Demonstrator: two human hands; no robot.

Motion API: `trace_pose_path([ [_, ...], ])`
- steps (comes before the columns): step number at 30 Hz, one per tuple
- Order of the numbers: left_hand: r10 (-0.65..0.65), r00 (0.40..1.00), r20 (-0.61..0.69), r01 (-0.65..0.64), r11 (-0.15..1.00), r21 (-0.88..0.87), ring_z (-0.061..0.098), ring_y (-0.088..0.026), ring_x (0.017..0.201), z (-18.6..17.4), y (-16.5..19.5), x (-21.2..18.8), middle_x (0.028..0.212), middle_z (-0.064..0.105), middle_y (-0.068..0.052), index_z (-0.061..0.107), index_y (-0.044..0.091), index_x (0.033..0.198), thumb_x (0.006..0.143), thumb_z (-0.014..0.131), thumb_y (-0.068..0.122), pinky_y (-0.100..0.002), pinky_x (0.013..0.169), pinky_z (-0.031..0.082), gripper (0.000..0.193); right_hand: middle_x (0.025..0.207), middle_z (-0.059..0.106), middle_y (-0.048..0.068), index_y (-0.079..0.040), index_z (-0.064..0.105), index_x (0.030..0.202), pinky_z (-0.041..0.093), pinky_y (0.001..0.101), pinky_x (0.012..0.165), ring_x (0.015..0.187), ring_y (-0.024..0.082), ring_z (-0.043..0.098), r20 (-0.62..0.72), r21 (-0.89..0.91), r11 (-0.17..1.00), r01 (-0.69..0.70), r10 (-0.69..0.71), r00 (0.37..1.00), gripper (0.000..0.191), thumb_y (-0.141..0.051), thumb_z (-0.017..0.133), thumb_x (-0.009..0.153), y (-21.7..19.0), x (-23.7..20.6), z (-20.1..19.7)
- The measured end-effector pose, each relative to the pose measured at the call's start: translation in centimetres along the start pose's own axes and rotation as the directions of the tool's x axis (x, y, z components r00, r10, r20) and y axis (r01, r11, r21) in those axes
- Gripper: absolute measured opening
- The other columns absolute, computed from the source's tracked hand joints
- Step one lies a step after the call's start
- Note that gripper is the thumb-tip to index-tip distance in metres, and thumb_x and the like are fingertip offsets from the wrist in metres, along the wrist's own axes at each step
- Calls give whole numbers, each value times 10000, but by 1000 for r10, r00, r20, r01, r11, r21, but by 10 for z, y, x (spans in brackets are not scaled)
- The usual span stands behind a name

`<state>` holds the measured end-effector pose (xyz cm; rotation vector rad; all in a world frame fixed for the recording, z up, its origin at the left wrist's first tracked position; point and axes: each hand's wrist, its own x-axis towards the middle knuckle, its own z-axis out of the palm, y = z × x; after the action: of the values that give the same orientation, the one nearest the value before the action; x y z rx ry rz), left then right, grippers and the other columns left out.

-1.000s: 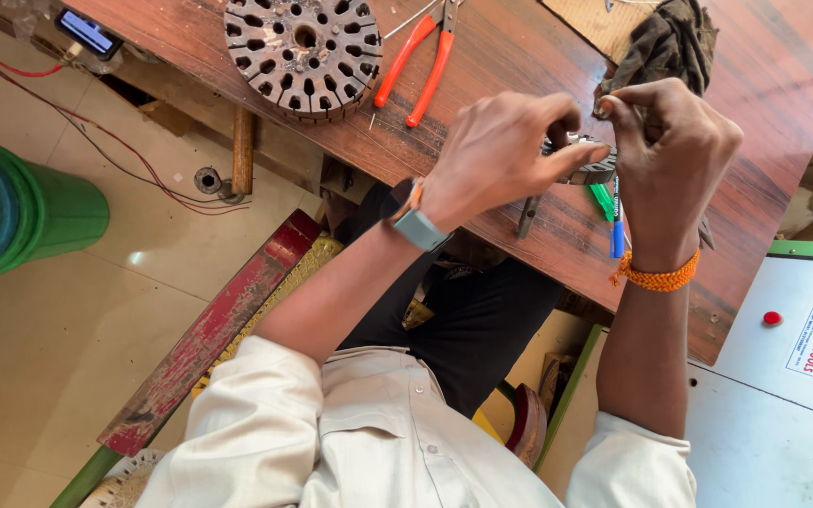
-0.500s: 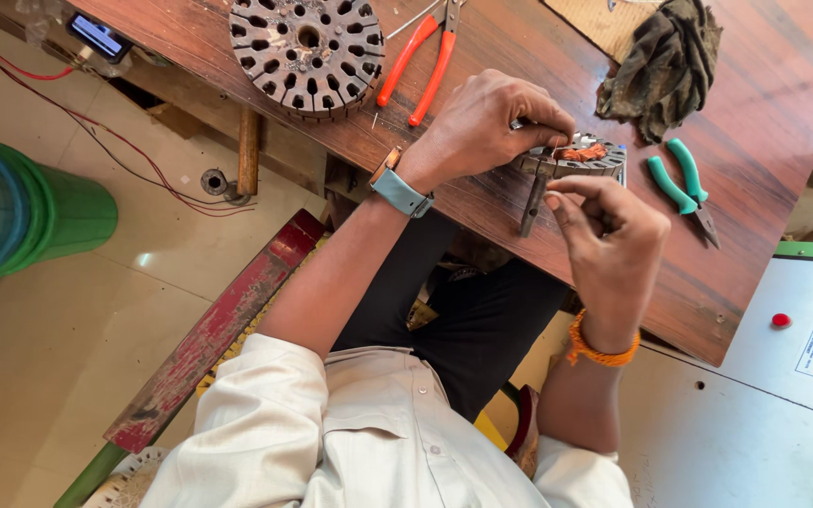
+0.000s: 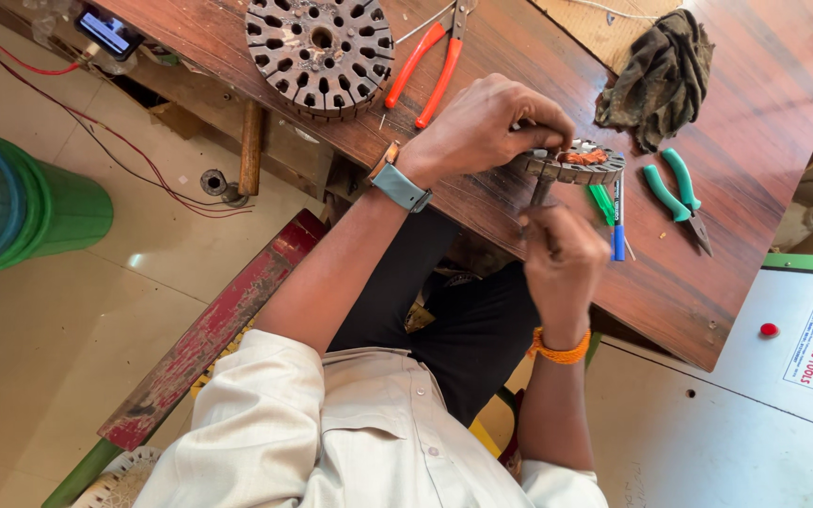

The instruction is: The person manipulates a small circular electrical component with copper windings, using both hands to adjust and insert small parts into its slots. The person repeatedly repositions the component and uses fingers to press or align internal elements.

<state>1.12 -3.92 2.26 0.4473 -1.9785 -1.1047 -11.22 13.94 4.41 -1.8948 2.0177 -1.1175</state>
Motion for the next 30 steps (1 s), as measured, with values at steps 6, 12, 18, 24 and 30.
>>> trace_pose_path([
  [6,118,988,-102,-73,928,365,685,-159,903,21,29,-27,1037,721,37,604,225,1367,798,842,411,-320,715,534,645,827,703,72,-21,745,965,435,245,575,643,93,595,-4,-143,990,1,-2,1000,94,61,732,920,16,-16,-17],
  [12,257,947,-192,-161,898,410,620,-164,981,40,16,-36,1074,677,62,587,198,1380,889,838,344,-337,863,543,570,823,678,60,-17,761,1000,372,256,602,658,87,527,-105,-193,980,-53,33,994,83,9,833,966,18,-6,-61],
  [18,328,922,-205,-210,870,446,635,-163,1000,42,2,-41,1120,715,67,620,173,1306,876,850,305,-346,858,540,505,793,622,48,3,723,981,336,257,576,627,76,455,-74,-209,974,90,-108,991,143,22,853,1035,14,22,-70],
  [24,334,913,-235,-208,875,437,637,-160,978,42,1,-41,1044,721,68,636,171,1282,872,860,302,-343,846,534,486,811,617,51,-5,733,1012,356,256,578,621,91,477,17,-252,946,205,-207,978,132,2,859,1054,19,53,-63],
  [30,346,910,-229,-219,870,443,629,-166,980,43,3,-43,1058,734,64,635,169,1302,879,852,305,-344,840,526,494,759,574,46,-8,736,1025,338,245,569,606,86,461,82,-214,952,217,-203,976,136,-19,871,1043,21,54,-70],
])
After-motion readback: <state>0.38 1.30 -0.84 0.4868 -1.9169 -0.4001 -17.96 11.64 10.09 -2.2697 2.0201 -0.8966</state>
